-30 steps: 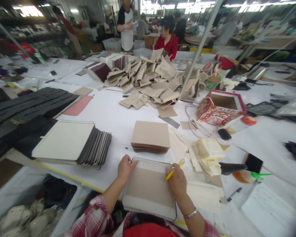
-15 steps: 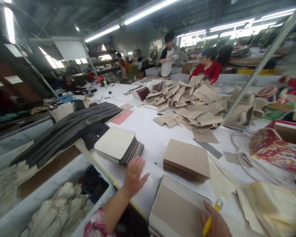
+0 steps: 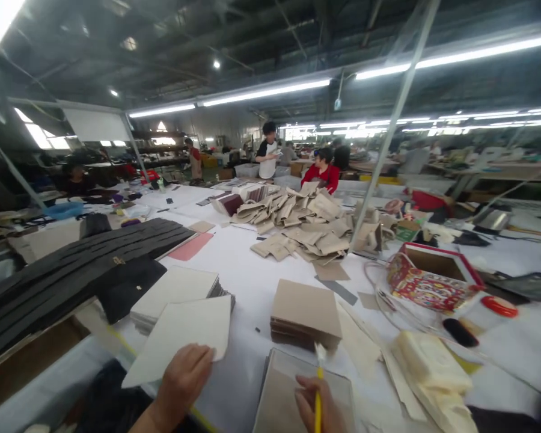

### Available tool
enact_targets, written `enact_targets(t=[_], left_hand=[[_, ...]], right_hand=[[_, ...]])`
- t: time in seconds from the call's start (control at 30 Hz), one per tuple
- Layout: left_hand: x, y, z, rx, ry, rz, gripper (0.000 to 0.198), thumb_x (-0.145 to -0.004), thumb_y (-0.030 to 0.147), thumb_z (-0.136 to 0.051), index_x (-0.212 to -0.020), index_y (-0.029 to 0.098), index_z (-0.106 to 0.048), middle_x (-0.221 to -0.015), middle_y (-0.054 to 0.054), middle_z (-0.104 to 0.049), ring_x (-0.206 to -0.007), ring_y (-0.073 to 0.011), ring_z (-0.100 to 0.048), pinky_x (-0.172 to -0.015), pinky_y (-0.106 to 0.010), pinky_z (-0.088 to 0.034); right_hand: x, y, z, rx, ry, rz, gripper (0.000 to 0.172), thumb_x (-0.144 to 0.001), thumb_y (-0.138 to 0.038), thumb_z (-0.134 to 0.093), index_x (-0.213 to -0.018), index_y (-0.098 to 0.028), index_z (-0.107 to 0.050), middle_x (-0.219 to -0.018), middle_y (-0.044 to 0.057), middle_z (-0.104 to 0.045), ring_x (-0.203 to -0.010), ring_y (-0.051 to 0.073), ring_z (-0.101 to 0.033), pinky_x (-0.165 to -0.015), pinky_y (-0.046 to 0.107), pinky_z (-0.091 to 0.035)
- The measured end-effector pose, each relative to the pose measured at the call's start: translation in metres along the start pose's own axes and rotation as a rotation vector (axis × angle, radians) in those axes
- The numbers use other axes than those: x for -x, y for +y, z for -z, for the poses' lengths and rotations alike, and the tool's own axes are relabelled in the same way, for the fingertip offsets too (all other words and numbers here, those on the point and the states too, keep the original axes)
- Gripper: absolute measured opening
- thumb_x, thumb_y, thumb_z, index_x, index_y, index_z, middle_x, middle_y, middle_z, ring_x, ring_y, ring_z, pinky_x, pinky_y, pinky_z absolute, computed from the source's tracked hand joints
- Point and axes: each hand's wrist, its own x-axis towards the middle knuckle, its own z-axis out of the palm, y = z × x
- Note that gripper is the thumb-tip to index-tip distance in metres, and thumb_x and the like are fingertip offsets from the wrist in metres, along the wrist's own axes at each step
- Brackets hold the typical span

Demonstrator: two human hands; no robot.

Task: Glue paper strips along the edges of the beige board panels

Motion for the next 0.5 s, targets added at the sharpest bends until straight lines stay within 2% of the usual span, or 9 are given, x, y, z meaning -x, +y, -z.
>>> enact_targets(t=[0.03, 0.1, 0.13, 0.23, 0.3, 0.37, 0.5], left_hand=[[-0.003, 0.027, 0.003, 0.066, -0.032, -0.090, 0.031, -0.081, 0.013, -0.047, -0.110, 0.020, -0.054, -0.091, -0.006, -0.063, -0.086, -0.0186, -0.055, -0.080, -0.035, -0.045], [-0.008, 0.080, 0.005, 0.236, -0.140, -0.269, 0.034, -0.082, 0.016, -0.044, -0.115, 0.016, -0.051, -0.094, -0.010, -0.063, -0.086, -0.0198, -0.055, -0.075, -0.035, -0.047], [-0.009, 0.105, 0.004, 0.310, -0.168, -0.322, 0.034, -0.082, 0.016, -0.043, -0.114, 0.013, -0.051, -0.091, -0.011, -0.063, -0.083, -0.0200, -0.056, -0.071, -0.034, -0.048], [-0.002, 0.161, -0.009, 0.466, -0.242, -0.397, 0.029, -0.082, 0.014, -0.044, -0.108, 0.010, -0.054, -0.082, -0.010, -0.062, -0.073, -0.0179, -0.055, -0.062, -0.032, -0.047], [0.010, 0.180, -0.024, 0.498, -0.258, -0.409, 0.026, -0.081, 0.014, -0.045, -0.105, 0.012, -0.055, -0.086, -0.009, -0.062, -0.076, -0.0176, -0.054, -0.066, -0.033, -0.046], [0.023, 0.187, -0.040, 0.493, -0.244, -0.395, 0.024, -0.081, 0.015, -0.046, -0.103, 0.014, -0.056, -0.096, -0.008, -0.061, -0.086, -0.0188, -0.053, -0.077, -0.037, -0.044], [0.035, 0.177, -0.059, 0.481, -0.277, -0.354, 0.021, -0.081, 0.023, -0.050, -0.100, 0.017, -0.057, -0.100, -0.005, -0.059, -0.094, -0.0186, -0.050, -0.088, -0.040, -0.038]], right_hand=[[0.001, -0.016, -0.002, -0.047, -0.073, -0.017, 0.022, -0.080, -0.041, -0.047, -0.093, -0.024, -0.042, -0.093, 0.006, -0.063, -0.069, 0.017, -0.064, -0.060, 0.028, -0.052], [0.003, -0.037, -0.001, -0.049, -0.145, -0.082, 0.023, -0.079, -0.036, -0.049, -0.094, -0.022, -0.038, -0.087, 0.005, -0.062, -0.061, 0.014, -0.060, -0.055, 0.026, -0.049], [0.004, -0.041, 0.003, -0.003, -0.133, -0.101, 0.025, -0.076, -0.033, -0.052, -0.093, -0.022, -0.037, -0.081, 0.003, -0.060, -0.058, 0.014, -0.058, -0.054, 0.026, -0.047], [0.020, -0.024, 0.020, 0.109, -0.108, -0.137, 0.021, -0.075, -0.025, -0.049, -0.091, -0.021, -0.036, -0.078, 0.001, -0.055, -0.059, 0.013, -0.054, -0.057, 0.026, -0.044], [0.039, 0.000, 0.034, 0.136, -0.122, -0.178, 0.015, -0.078, -0.024, -0.044, -0.090, -0.021, -0.035, -0.077, 0.000, -0.054, -0.061, 0.013, -0.053, -0.058, 0.026, -0.043], [0.055, 0.022, 0.048, 0.155, -0.118, -0.237, 0.012, -0.081, -0.027, -0.041, -0.089, -0.021, -0.034, -0.072, -0.001, -0.052, -0.060, 0.013, -0.053, -0.056, 0.026, -0.042], [0.062, 0.045, 0.064, 0.220, -0.058, -0.319, 0.014, -0.082, -0.032, -0.040, -0.089, -0.021, -0.033, -0.070, -0.001, -0.052, -0.059, 0.014, -0.053, -0.055, 0.026, -0.041]])
